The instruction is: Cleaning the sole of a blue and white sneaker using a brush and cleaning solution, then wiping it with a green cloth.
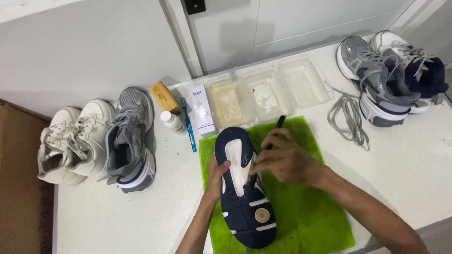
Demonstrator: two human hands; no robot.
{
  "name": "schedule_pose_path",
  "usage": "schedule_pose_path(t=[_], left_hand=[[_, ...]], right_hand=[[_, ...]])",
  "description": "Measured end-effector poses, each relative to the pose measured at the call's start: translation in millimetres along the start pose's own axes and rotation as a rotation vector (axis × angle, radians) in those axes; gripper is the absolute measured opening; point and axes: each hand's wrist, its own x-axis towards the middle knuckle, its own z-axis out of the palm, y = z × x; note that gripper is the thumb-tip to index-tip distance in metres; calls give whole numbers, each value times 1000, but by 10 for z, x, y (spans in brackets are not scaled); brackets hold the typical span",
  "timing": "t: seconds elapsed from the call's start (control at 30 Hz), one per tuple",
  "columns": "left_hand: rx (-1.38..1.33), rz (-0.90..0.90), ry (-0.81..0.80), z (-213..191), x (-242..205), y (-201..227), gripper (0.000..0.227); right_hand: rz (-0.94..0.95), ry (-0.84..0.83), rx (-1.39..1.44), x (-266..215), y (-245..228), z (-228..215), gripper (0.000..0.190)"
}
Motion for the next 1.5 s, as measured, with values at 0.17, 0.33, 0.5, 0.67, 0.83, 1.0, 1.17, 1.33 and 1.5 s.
schedule_pose_path(t=[0.17, 0.33, 0.5, 0.67, 0.83, 1.0, 1.17, 1.33, 1.5], left_hand=[[40, 31, -22, 19, -38, 67, 75], [51, 64, -11, 90, -16, 147, 75], [55, 67, -53, 122, -59, 179, 78], [29, 76, -59, 158, -36, 238, 81], [21, 59, -39, 182, -62, 260, 86], [-29, 93, -40, 133, -15, 139, 81], [-4, 87, -53, 84, -19, 135, 83], [63, 35, -25, 199, -79, 328, 87], [101, 32, -20, 237, -79, 410, 87]], right_hand=[[42, 60, -57, 33, 128, -62, 8], [0, 38, 84, 50, -21, 39, 8], [45, 102, -124, 69, 132, -90, 13], [7, 54, -64, 213, -288, -68, 18], [88, 132, -137, 212, -93, -102, 19], [24, 120, -53, 192, -374, -23, 17], [88, 180, -186, 265, -131, -107, 17], [68, 94, -57, 135, -245, -32, 14], [104, 84, 20, 216, -183, -114, 28]])
